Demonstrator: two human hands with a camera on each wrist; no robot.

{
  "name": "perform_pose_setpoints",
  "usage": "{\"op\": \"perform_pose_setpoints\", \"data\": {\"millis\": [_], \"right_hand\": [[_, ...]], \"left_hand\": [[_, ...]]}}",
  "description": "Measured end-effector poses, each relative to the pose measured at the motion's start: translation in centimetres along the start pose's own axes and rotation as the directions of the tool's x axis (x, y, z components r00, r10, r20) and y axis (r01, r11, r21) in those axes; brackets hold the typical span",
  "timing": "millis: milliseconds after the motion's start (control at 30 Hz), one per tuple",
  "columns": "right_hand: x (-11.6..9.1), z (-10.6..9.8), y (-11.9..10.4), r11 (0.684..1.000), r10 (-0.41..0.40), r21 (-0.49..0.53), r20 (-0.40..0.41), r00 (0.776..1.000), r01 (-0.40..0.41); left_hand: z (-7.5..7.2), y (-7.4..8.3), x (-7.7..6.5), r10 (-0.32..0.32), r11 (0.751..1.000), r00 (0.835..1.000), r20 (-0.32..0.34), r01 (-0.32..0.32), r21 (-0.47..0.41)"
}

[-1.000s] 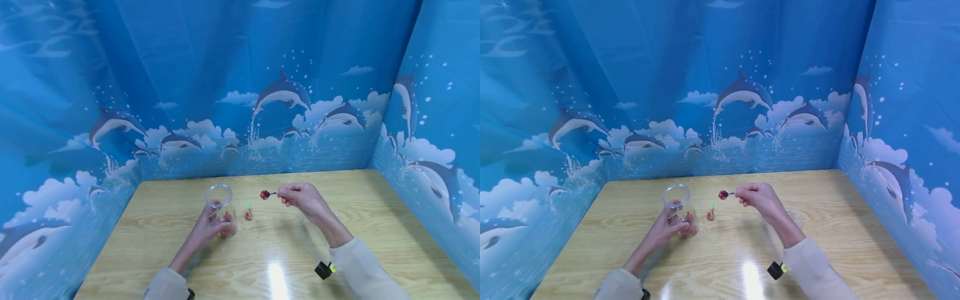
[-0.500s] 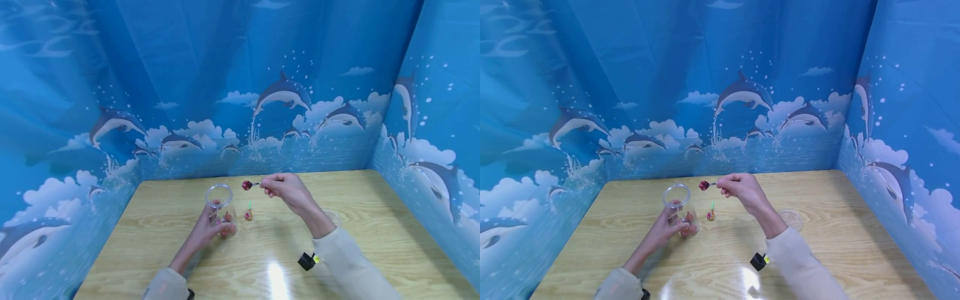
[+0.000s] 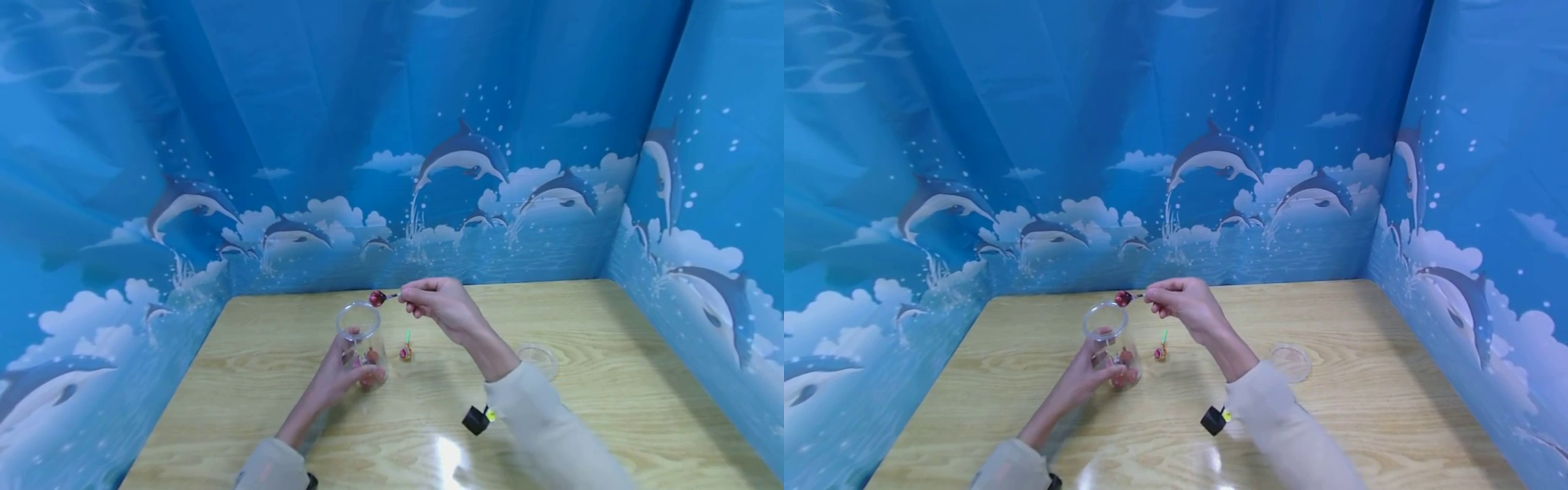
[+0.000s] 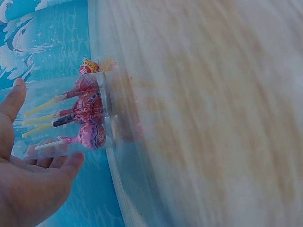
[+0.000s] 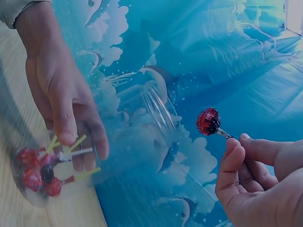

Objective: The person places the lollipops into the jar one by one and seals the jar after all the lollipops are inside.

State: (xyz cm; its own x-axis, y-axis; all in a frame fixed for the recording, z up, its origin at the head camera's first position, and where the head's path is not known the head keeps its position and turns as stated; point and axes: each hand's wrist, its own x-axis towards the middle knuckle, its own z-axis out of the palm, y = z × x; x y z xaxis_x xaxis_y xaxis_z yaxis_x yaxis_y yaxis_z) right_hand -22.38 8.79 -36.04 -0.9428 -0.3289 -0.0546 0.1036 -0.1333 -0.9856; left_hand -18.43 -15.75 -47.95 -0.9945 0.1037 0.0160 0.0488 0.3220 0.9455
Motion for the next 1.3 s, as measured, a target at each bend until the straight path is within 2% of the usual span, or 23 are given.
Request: {"op": "perform_pose_setpoints", "data": {"millis": [167,367,533,800,900,1033,1167,1300], "right_hand": [[0.7,1.1,0.3,1.0,0.002,0.025,0.027,1.0,-0.003],[1.2,1.9,0.5,1.0,0.005,0.001,0.049,0.999,-0.005],[1.5,2.3,0.7,1.0,0.008,-0.011,0.071,0.997,-0.007],[2.0,2.7,0.6,0.994,-0.003,-0.105,0.095,0.995,0.014],[2.2,3.1,0.5,0.979,-0.03,-0.195,0.116,0.993,0.053],[2.4,3.8,0.1,0.943,-0.073,-0.312,0.148,0.986,0.117],[2.3,4.6,-0.4,0.912,-0.097,-0.381,0.163,0.982,0.153],[2.2,5.0,-0.5,0.899,-0.108,-0.404,0.174,0.979,0.171]], "left_hand": [[0.0,-0.1,0.1,-0.02,1.0,1.0,-0.001,0.02,-0.006],[-0.1,-0.2,0.2,0.0,1.0,1.0,0.022,0.0,-0.023],[-0.1,-0.3,0.1,0.004,1.0,1.0,0.013,-0.004,-0.005],[0.0,-0.2,0.2,-0.021,1.0,1.0,0.001,0.021,-0.003],[-0.1,-0.3,0.3,0.001,1.0,1.0,0.02,-0.001,-0.019],[-0.2,-0.3,0.2,0.027,0.999,0.999,0.04,-0.026,-0.021],[-0.3,-0.4,0.2,0.031,1.0,0.999,0.041,-0.031,-0.001],[-0.2,-0.4,0.2,0.04,0.999,0.998,0.041,-0.04,-0.013]]}}
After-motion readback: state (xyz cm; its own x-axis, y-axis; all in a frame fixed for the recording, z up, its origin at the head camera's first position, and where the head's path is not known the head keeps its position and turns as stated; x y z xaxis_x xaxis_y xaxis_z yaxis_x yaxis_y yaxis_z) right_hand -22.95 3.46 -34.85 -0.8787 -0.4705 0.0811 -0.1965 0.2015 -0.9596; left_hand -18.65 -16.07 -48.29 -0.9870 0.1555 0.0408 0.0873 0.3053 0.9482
